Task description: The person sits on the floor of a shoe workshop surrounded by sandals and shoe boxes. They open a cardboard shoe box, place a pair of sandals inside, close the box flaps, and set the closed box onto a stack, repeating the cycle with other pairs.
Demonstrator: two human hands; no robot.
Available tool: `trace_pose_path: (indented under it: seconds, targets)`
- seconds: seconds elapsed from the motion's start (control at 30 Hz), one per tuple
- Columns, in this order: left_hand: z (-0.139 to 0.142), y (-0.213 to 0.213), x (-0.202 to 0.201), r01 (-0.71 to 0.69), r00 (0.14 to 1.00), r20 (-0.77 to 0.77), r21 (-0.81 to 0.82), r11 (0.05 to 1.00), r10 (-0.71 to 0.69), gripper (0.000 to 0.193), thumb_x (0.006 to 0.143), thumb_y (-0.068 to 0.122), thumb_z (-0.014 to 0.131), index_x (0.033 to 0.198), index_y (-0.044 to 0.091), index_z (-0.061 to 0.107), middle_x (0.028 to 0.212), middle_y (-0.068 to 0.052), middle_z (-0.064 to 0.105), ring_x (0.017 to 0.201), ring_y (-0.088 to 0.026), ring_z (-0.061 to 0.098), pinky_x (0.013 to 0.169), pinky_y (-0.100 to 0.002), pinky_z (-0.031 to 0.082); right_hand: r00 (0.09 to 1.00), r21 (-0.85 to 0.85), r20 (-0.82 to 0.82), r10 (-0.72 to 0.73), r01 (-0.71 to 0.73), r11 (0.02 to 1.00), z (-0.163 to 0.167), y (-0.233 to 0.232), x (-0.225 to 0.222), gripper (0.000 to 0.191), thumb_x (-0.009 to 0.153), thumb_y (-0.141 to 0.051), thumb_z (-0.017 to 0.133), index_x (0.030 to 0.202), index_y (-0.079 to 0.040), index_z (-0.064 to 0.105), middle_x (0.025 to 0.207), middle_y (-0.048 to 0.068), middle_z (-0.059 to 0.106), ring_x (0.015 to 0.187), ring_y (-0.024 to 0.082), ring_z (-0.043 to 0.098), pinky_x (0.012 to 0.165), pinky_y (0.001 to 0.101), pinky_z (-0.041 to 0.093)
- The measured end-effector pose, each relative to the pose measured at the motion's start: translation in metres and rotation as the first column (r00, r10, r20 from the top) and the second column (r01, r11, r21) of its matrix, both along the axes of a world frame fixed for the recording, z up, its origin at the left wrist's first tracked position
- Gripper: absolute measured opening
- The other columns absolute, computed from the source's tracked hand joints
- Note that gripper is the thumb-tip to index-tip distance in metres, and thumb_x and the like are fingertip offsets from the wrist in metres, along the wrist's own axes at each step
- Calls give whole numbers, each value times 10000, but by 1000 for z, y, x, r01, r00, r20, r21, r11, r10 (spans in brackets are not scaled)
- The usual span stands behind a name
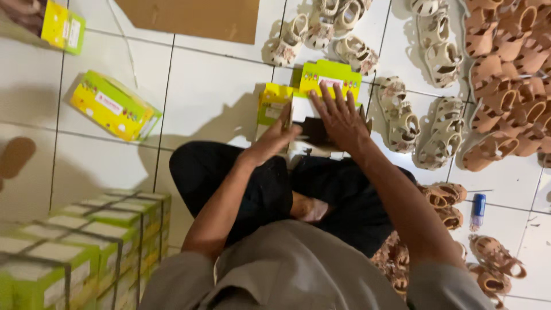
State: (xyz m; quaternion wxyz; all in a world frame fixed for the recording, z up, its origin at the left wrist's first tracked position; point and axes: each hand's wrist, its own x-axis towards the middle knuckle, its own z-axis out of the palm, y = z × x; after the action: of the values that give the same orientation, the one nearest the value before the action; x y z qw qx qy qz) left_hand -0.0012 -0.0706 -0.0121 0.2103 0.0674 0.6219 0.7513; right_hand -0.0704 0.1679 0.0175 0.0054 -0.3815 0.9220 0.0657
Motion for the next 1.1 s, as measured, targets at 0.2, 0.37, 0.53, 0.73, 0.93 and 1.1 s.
trace_pose_path:
  seconds: [0.2,0.37,0.53,0.73,0.93,1.1]
  targets:
    - [-14,13,-52,-137,942,-337,-393,909,-4,1001,932,407,796,1656,115,168,1699,-254,218,1575,-395,227,1265,-490,238,1000,9,-25,-5,6,1000,8,0,2,820,925,-120,562,1668,-129,214,1697,204,224,1525,461,284,1169,644,320]
    - [-21,50,-60,-266,934,-356,-679,685,10,1024,742,136,859,1565,55,254,1421,-260,440,1348,-455,418,1151,-512,378,994,-45,96,-51,56,997,6,-4,2,822,924,-121,581,1658,-150,211,1689,182,227,1502,459,296,1148,658,327]
    - [-13,58,-61,-291,939,-344,-827,480,-23,998,695,127,849,1504,13,276,1403,-262,442,1312,-459,458,1107,-503,435,991,-168,122,-59,79,983,15,6,0,755,957,-81,566,1645,-121,257,1658,179,298,1493,432,382,1183,615,360]
    - [9,59,-61,-172,984,-174,-853,494,42,1019,714,290,869,1500,55,265,1414,-260,411,1267,-470,497,988,-531,503,560,-384,796,-229,760,524,67,111,-6,728,966,-223,642,1599,-56,324,1610,172,417,1361,372,554,1040,471,546]
    - [16,63,-62,-154,988,-145,-847,508,57,1007,698,285,877,1478,62,280,1446,-252,372,1270,-487,498,987,-543,504,298,-281,955,9,890,360,24,100,11,938,819,-408,781,1542,1,346,1513,231,470,1254,347,595,859,458,618]
    - [2,69,-58,-247,967,-245,-828,503,71,995,698,288,884,1437,-23,295,1439,-325,331,1208,-518,519,962,-544,522,580,-370,689,-434,797,478,-17,50,5,974,721,-510,913,1391,41,471,1151,242,742,1045,338,743,856,425,596]
